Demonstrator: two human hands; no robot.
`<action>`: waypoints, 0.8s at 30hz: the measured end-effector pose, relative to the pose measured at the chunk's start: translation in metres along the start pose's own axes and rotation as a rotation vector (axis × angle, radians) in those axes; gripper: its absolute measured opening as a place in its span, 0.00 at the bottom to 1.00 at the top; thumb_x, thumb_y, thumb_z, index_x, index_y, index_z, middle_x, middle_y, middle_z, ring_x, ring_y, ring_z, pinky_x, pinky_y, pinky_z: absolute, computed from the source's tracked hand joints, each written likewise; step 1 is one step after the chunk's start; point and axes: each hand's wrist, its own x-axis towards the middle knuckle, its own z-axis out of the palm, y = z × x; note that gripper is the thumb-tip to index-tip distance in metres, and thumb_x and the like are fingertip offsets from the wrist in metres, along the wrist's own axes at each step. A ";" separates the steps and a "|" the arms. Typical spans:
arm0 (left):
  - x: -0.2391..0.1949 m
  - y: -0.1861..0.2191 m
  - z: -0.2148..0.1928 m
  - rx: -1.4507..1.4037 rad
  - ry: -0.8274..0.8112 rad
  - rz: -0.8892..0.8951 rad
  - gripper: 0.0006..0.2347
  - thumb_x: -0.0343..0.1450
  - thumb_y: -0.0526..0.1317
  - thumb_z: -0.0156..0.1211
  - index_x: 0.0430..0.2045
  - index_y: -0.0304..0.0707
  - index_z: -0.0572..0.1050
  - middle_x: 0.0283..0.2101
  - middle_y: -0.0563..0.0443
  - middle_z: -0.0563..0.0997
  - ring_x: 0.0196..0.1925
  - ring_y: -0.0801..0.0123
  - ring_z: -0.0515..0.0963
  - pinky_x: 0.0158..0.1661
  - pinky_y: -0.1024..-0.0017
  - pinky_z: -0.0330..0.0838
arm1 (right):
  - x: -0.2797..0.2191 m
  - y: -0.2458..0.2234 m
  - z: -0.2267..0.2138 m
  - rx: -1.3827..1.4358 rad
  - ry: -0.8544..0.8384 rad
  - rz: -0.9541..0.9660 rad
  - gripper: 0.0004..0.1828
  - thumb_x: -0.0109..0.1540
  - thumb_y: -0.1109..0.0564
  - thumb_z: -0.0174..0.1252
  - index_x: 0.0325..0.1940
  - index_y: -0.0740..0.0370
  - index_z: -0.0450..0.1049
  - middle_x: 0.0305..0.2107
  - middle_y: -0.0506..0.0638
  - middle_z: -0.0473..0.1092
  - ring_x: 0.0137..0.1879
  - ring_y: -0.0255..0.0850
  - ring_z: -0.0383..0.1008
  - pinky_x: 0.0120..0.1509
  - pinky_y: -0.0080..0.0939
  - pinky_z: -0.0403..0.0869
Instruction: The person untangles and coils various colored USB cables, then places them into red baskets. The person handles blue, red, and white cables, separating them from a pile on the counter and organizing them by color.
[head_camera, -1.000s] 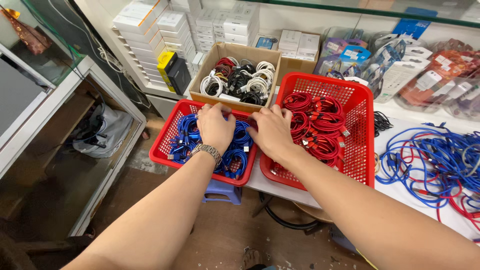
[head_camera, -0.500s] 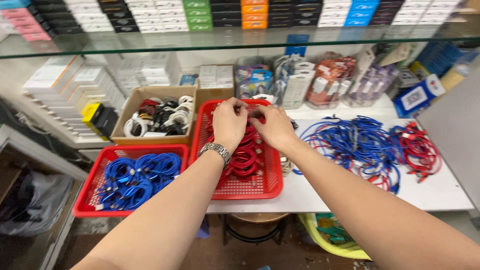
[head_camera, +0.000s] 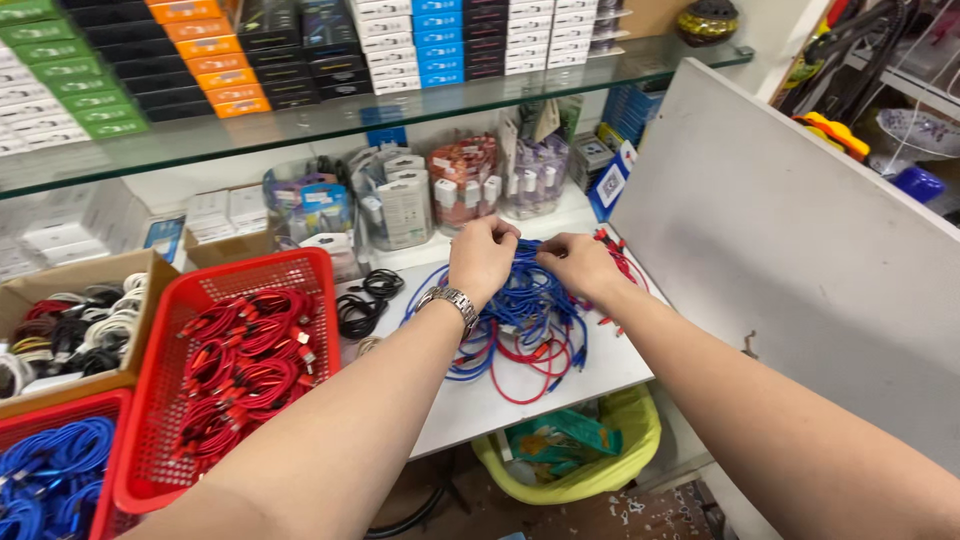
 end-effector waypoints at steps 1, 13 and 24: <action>0.003 0.004 0.017 -0.015 -0.047 -0.057 0.08 0.70 0.39 0.56 0.33 0.38 0.82 0.31 0.43 0.86 0.31 0.56 0.87 0.39 0.63 0.79 | 0.001 0.021 -0.007 -0.005 -0.008 0.042 0.21 0.60 0.47 0.63 0.53 0.60 0.80 0.46 0.56 0.79 0.51 0.47 0.80 0.59 0.44 0.74; 0.014 -0.014 0.113 0.135 -0.188 -0.028 0.09 0.68 0.41 0.60 0.35 0.41 0.84 0.37 0.44 0.86 0.41 0.59 0.86 0.45 0.67 0.77 | 0.003 0.168 0.020 -0.177 -0.594 0.196 0.21 0.62 0.53 0.59 0.57 0.58 0.81 0.41 0.60 0.81 0.42 0.47 0.80 0.54 0.45 0.77; 0.032 -0.044 0.079 0.240 0.215 -0.247 0.09 0.69 0.42 0.62 0.33 0.36 0.84 0.36 0.39 0.85 0.42 0.52 0.85 0.47 0.61 0.76 | 0.026 0.133 -0.040 -0.126 -0.372 0.103 0.19 0.63 0.52 0.60 0.58 0.55 0.78 0.45 0.55 0.79 0.48 0.45 0.81 0.54 0.43 0.78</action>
